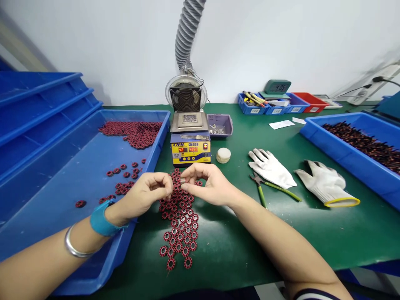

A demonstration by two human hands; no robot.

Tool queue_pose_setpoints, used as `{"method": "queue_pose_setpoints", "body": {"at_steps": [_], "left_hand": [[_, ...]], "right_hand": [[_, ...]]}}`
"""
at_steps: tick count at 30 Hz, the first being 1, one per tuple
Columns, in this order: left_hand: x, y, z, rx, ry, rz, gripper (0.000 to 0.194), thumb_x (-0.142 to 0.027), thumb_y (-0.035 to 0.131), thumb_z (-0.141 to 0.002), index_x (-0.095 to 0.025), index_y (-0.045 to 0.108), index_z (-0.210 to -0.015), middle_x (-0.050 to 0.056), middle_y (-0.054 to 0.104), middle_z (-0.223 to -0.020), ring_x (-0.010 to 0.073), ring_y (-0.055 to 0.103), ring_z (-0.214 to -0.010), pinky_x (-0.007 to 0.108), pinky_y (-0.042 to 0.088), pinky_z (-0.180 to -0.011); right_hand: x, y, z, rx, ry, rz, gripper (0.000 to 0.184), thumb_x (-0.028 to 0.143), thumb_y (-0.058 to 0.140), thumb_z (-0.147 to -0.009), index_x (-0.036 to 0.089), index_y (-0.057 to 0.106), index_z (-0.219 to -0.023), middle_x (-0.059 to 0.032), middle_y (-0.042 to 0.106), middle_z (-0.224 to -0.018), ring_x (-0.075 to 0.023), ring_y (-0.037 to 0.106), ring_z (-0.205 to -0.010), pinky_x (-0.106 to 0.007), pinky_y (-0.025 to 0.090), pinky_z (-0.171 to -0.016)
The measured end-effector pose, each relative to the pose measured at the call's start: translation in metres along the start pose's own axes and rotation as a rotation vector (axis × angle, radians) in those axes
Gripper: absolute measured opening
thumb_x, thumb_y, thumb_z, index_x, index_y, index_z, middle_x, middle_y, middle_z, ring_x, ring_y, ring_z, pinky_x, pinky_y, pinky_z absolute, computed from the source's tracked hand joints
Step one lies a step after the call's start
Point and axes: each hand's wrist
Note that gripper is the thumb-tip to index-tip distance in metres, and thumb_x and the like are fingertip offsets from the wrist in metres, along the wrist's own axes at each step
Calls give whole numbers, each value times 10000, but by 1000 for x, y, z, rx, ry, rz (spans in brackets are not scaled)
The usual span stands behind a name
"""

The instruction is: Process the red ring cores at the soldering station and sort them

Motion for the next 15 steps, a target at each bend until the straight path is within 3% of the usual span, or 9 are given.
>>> {"method": "queue_pose_setpoints", "body": {"at_steps": [4,7,10,15], "left_hand": [[5,-5,-2,-65,20,94,150,-232,520,-583,-187,436,-467,-33,426,-457,90,375,-468,238,304,-485],[4,-5,-3,-121,-1,179,114,-274,553,-602,-171,523,-562,-16,502,-522,106,442,-509,246,362,-522],[-1,-1,-3,-84,-41,121,152,-301,604,-638,-154,581,-669,-9,553,-588,111,478,-546,246,393,-546],[-4,3,-2,-115,-16,40,183,-306,588,-707,-167,519,-611,-27,526,-549,97,479,-527,231,394,-535]], "right_hand": [[-2,-1,-1,-33,-1,-18,183,277,702,-782,141,636,-884,-48,682,-814,-91,577,-650,-249,518,-646],[-2,0,0,-31,6,-35,188,275,709,-778,139,636,-885,-40,674,-797,-85,571,-640,-240,511,-634],[-2,3,0,-15,19,-45,193,271,717,-775,139,635,-889,-35,673,-792,-81,566,-635,-238,511,-635],[-3,5,1,5,41,-62,211,290,725,-773,137,640,-893,-39,681,-813,-80,570,-644,-244,516,-646]]}}
Point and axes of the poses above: each hand's wrist, its own z-axis away from the middle knuckle, its own y-axis out of the palm, x = y × z
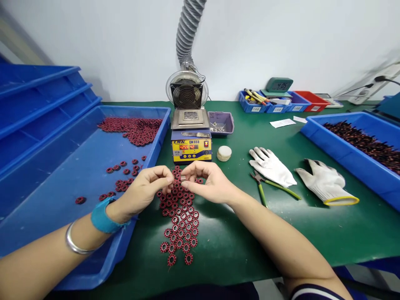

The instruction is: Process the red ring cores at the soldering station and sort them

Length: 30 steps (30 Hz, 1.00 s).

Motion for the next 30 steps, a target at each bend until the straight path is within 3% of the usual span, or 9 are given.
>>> {"method": "queue_pose_setpoints", "body": {"at_steps": [6,20,30], "left_hand": [[6,-3,-2,-53,-33,42,219,-358,584,-722,-167,530,-631,-15,554,-557,100,502,-510,228,398,-511],[1,0,-2,30,-144,60,204,-314,675,-658,-150,556,-638,-19,566,-535,85,496,-487,206,388,-482],[4,-5,-1,29,-23,71,192,-253,629,-628,-168,488,-530,-32,508,-489,79,448,-473,212,363,-484]], "right_hand": [[-3,-1,0,-16,17,-24,222,295,732,-767,141,639,-896,-27,666,-788,-78,564,-634,-232,504,-624],[-5,-3,-2,-86,-55,20,192,249,723,-755,145,628,-885,-29,672,-800,-79,579,-646,-237,517,-643],[-6,-2,-3,-151,-5,-53,296,350,782,-705,162,619,-865,-20,660,-781,-83,575,-627,-249,527,-636]]}}
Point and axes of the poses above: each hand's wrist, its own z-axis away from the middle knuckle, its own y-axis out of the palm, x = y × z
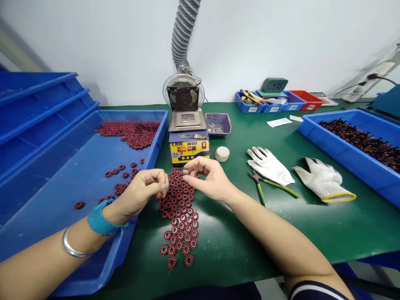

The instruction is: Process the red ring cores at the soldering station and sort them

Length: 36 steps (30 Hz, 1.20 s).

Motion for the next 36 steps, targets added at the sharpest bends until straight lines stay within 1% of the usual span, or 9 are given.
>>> {"method": "queue_pose_setpoints", "body": {"at_steps": [3,6,14,20,23,26,30,33,36], "left_hand": [[3,-2,-1,-46,-53,82,140,-276,628,-627,-155,557,-635,-17,558,-532,93,486,-489,213,375,-487],[4,0,-1,-52,-64,83,210,-303,663,-649,-140,605,-768,-5,599,-591,101,514,-526,215,393,-503],[-2,1,0,-67,5,-13,213,-341,662,-719,-144,583,-694,-5,592,-585,97,514,-533,219,409,-520],[-3,-6,-5,-246,87,8,215,-351,673,-703,-148,599,-704,-6,603,-565,96,516,-510,218,408,-521],[1,-6,-8,-186,42,-32,220,-357,660,-699,-158,574,-662,-5,594,-571,105,522,-527,221,396,-514],[5,-5,-9,-63,2,-110,225,-363,631,-717,-158,564,-655,-4,588,-601,104,514,-549,230,394,-533],[9,-5,-9,34,-7,-166,230,-369,618,-727,-142,590,-705,4,584,-649,112,513,-591,249,398,-576],[10,-6,-10,89,-20,-166,214,-349,608,-738,-139,579,-706,-8,554,-637,100,471,-571,246,371,-564],[11,-6,-10,125,-35,-178,197,-331,604,-751,-139,574,-717,-26,514,-618,89,424,-548,239,341,-544]], "right_hand": [[0,4,1,5,17,-26,307,359,788,-700,163,620,-866,-21,656,-777,-87,580,-638,-247,524,-634],[1,8,2,24,37,-49,306,356,791,-697,166,619,-863,-16,651,-766,-86,577,-634,-244,519,-626],[-1,10,3,57,122,-235,292,319,815,-677,165,625,-836,10,642,-728,-66,582,-618,-211,502,-613],[6,-6,-10,-36,107,-173,311,355,826,-647,168,648,-822,-2,673,-740,-78,597,-631,-226,509,-630],[20,-23,-43,-141,54,-3,291,346,816,-622,154,660,-775,3,662,-682,-77,561,-578,-239,504,-613],[36,-40,-96,-259,42,244,173,263,757,-670,126,664,-722,-6,640,-628,-76,522,-526,-241,487,-583],[49,-51,-167,-329,72,704,105,158,665,-728,106,634,-642,-49,620,-614,-135,589,-615,-294,518,-686],[49,-50,-202,-320,112,1041,82,142,650,-721,86,624,-666,-85,635,-682,-195,644,-770,-330,520,-801],[44,-45,-219,-230,130,1234,147,172,606,-748,27,617,-769,-136,655,-829,-212,658,-894,-311,499,-864]]}}
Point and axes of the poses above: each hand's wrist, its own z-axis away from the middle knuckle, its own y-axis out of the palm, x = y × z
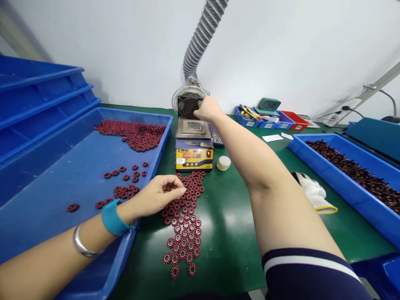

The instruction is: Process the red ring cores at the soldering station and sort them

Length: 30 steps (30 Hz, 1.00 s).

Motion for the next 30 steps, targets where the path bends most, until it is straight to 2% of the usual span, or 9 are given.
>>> {"method": "queue_pose_setpoints", "body": {"at_steps": [4,8,12,16,21,23,26,30], "left_hand": [[3,1,0,35,-11,4,190,-321,606,-762,-146,560,-704,-35,494,-594,90,417,-537,232,327,-526],[7,2,0,61,7,7,158,-295,611,-763,-152,574,-705,-23,524,-591,104,461,-546,236,360,-529],[8,3,0,75,16,-4,160,-294,610,-766,-154,576,-697,0,568,-626,117,496,-574,246,395,-555],[7,3,-1,80,5,-35,155,-287,611,-766,-150,576,-702,2,569,-633,119,498,-585,248,400,-566],[7,2,0,63,15,-38,153,-285,613,-768,-151,578,-704,-13,545,-613,113,479,-572,244,387,-553],[6,2,0,50,12,-19,146,-274,612,-772,-147,582,-705,-22,528,-598,104,461,-557,239,373,-542],[3,2,1,9,17,25,121,-244,627,-766,-137,592,-719,-30,522,-598,93,457,-550,234,368,-538],[-1,2,2,-116,59,182,135,-216,684,-729,-123,606,-787,-21,572,-658,82,504,-577,238,417,-583]], "right_hand": [[5,12,-8,30,-28,68,227,172,620,-722,3,612,-872,-188,658,-936,-269,659,-963,-349,511,-870],[6,24,-15,52,-18,113,318,167,697,-652,57,624,-940,-186,671,-958,-316,659,-962,-399,545,-852],[5,30,-19,65,0,121,404,176,731,-626,49,616,-992,-186,664,-943,-328,656,-967,-415,553,-855],[5,27,-17,69,2,56,328,150,697,-646,47,627,-949,-163,656,-914,-316,652,-971,-431,537,-880],[10,7,-9,77,13,-32,142,185,650,-729,49,640,-770,-116,640,-798,-236,657,-891,-382,521,-886],[12,-3,-2,85,52,-151,120,187,674,-737,79,636,-701,-93,637,-714,-203,647,-774,-383,542,-820],[13,-16,21,116,121,-461,129,190,695,-742,113,634,-658,-70,636,-651,-137,583,-608,-341,543,-691],[14,-17,83,207,82,-871,78,181,709,-719,139,645,-706,-31,648,-672,-78,546,-546,-251,505,-607]]}}
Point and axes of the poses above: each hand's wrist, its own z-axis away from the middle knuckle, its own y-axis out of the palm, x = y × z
